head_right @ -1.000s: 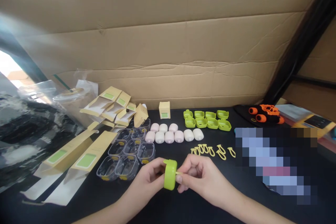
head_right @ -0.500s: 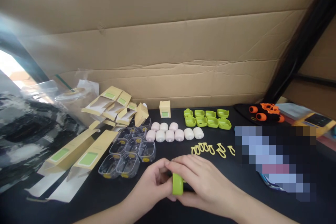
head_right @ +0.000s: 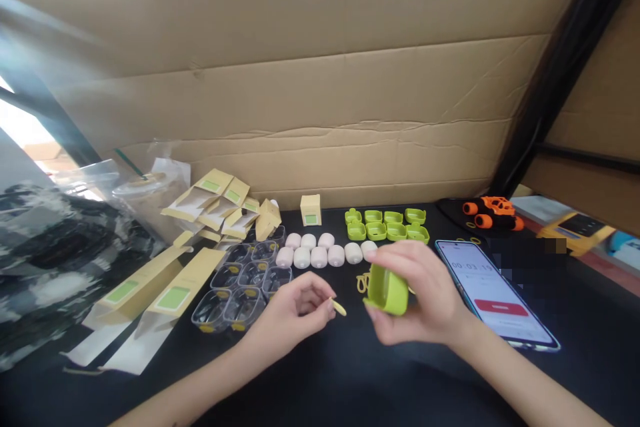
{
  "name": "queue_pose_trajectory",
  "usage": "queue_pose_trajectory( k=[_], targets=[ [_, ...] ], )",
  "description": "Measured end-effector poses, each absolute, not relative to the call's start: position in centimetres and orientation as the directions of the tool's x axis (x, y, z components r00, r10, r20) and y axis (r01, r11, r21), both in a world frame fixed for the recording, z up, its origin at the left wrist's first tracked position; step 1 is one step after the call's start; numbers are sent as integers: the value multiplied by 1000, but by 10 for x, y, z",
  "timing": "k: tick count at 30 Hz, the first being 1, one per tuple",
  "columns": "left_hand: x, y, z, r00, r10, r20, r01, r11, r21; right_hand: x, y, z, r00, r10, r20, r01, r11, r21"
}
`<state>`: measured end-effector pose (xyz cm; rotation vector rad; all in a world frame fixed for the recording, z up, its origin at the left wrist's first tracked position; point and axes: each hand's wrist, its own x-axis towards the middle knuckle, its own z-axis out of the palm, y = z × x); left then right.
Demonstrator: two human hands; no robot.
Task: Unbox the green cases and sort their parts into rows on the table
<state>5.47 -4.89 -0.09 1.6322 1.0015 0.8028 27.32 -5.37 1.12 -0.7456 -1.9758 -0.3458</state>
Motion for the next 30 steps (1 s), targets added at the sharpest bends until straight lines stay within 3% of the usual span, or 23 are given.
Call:
queue_pose_trajectory(
  k=[2,4,8,11,15,21,24,27,30],
  targets=[
    [63,-46,3,504,860,77,482,-354,802,276,-52,17,-268,356,895,673,734,-90],
    [72,-43,6,561,822,97,626,-498,600,277,-49,20,-245,337,909,672,735,-91],
    [89,-36,12,572,816,88,731,-555,397,277,-45,16,-286,270,920,630,776,-32],
    [98,-29,13,557,827,77,780,-553,293,276,-45,14,-303,282,910,615,787,-39],
    [103,-20,7,548,834,68,804,-547,231,277,-46,17,-256,307,917,630,772,-83],
    [100,-25,6,568,815,114,792,-579,193,293,-42,31,-39,404,914,636,716,-289],
    [93,-41,8,594,791,148,775,-611,158,302,-30,34,40,518,854,594,675,-437],
    [81,-61,1,716,668,204,652,-744,146,301,-4,33,-51,683,729,534,635,-558],
    [70,-75,-15,820,513,255,478,-858,189,286,36,29,-210,742,637,536,632,-559]
  ],
)
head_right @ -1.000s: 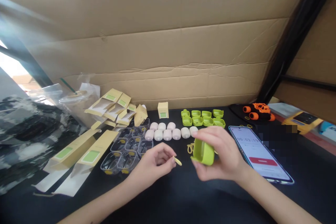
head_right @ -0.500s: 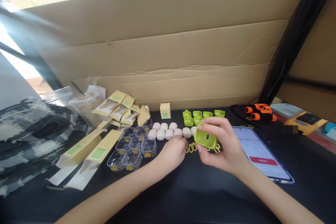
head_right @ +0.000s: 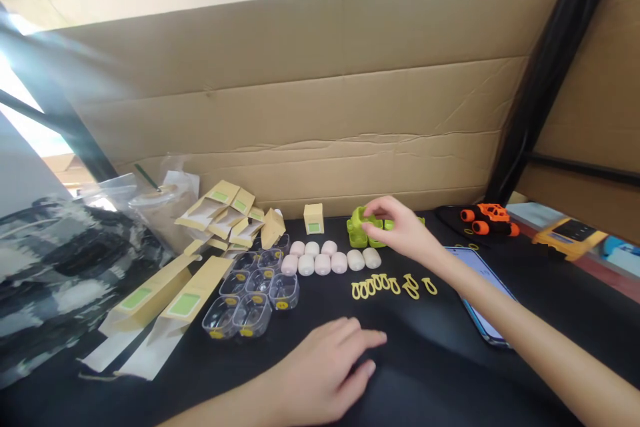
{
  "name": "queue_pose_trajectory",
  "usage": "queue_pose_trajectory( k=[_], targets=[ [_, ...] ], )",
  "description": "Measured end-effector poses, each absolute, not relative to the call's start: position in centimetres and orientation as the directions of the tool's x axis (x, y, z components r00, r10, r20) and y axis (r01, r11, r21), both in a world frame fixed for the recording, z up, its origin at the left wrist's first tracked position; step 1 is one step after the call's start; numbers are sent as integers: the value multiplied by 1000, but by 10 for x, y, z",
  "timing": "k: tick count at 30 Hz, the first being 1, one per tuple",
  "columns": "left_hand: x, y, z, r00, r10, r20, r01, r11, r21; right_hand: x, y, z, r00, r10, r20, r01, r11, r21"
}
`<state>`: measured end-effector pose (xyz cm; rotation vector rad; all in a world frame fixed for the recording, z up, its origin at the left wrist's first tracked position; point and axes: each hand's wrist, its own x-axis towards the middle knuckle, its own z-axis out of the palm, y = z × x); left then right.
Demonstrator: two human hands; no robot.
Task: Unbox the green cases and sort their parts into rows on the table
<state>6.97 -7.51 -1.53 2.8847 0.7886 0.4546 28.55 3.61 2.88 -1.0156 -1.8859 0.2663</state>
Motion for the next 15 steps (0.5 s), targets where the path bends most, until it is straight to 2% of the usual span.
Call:
queue_pose_trajectory(
  k=[3,6,10,15],
  targets=[
    [65,-78,-31,866,410,285,389,-912,129,264,79,22,-337,772,539,563,624,-542],
    [66,-74,-42,874,365,320,357,-930,84,246,114,12,-414,802,430,625,594,-506],
    [70,-67,-58,859,339,383,351,-935,39,237,142,-4,-428,838,337,709,543,-449],
    [74,-63,-74,831,319,456,369,-929,-22,240,152,-15,-408,853,325,752,516,-410]
  ],
)
